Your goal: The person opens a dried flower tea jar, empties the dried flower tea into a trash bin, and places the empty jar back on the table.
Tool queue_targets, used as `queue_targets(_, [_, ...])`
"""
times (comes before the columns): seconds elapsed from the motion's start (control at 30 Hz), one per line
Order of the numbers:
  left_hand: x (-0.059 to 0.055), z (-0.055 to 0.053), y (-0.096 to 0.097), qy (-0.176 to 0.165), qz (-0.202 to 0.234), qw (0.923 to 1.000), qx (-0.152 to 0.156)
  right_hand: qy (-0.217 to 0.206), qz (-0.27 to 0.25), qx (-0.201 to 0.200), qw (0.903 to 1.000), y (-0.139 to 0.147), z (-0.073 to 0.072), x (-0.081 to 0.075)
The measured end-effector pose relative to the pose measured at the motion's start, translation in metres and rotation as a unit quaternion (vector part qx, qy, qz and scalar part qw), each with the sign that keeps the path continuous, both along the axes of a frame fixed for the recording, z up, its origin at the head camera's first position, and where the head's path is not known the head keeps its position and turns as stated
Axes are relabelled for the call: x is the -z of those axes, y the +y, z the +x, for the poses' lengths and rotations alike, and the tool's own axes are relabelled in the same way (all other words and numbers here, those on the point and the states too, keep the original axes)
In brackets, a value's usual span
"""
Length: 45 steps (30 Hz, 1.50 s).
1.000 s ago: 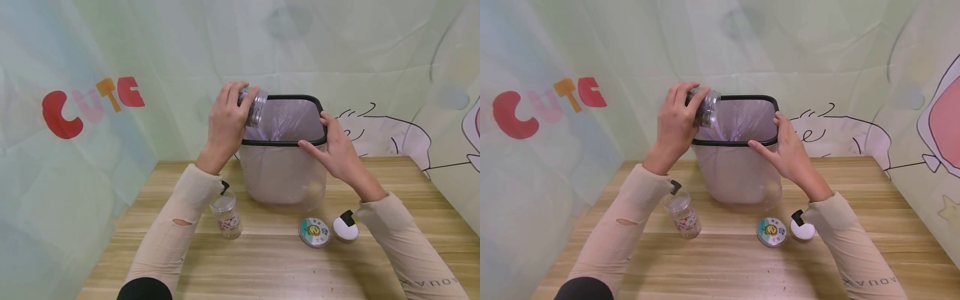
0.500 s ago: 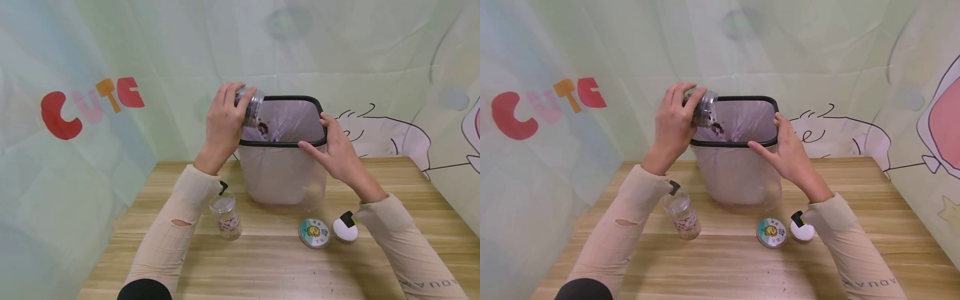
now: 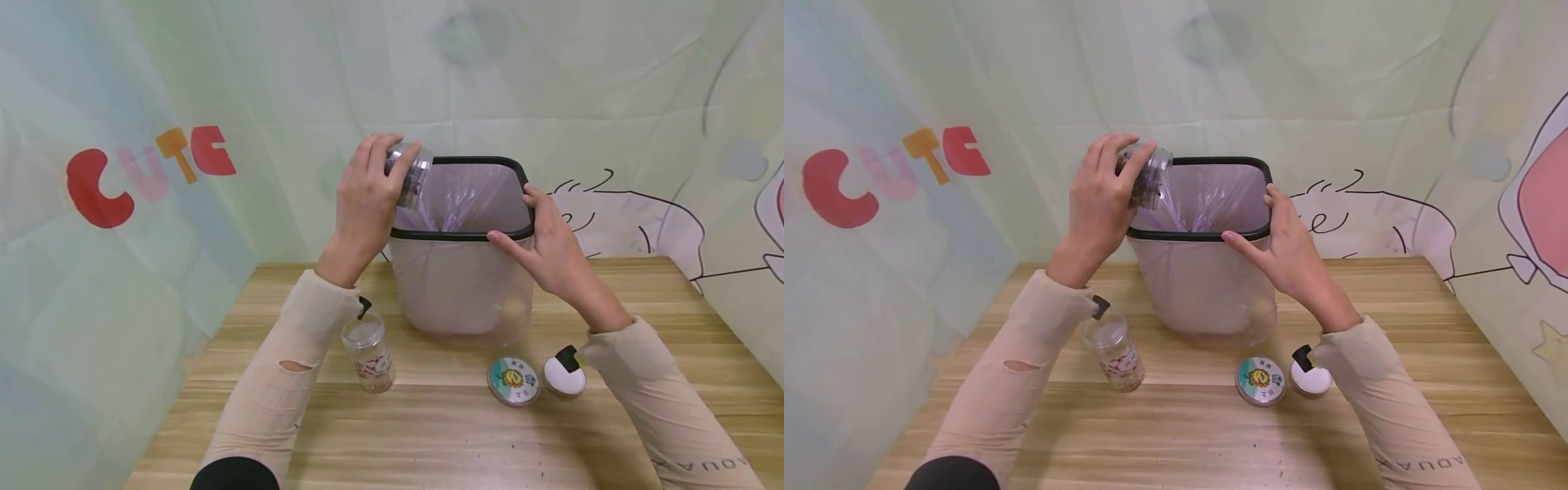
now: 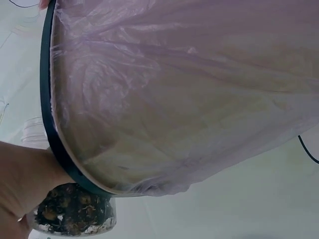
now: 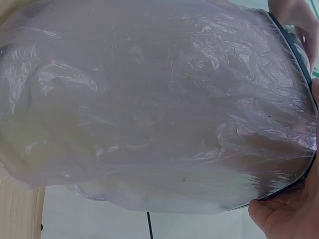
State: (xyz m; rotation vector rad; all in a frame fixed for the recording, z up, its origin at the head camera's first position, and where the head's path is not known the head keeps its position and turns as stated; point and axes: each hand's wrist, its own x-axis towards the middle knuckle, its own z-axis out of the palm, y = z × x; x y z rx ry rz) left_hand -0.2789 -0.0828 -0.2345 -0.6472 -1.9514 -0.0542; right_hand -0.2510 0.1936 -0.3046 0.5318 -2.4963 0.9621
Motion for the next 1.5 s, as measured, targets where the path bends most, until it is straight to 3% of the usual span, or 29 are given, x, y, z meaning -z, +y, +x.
queue_targets(0.83, [-0.0012,0.0021,0.0017,0.015,-0.012,0.9998,0.000,-0.003,-0.003,-0.002,1.0000,0.0001,0.0000,0.0001])
queue_targets(1.07, [-0.0025,0.0029,0.0040,0.029,-0.024,0.9992,0.014,-0.001,-0.003,-0.004,1.0000,0.0005,-0.0004,-0.0002])
queue_targets(1.5, [-0.0020,0.0036,0.0042,0.047,-0.039,0.9981,0.008,-0.002,-0.004,-0.005,1.0000,0.0001,-0.0007,-0.0003])
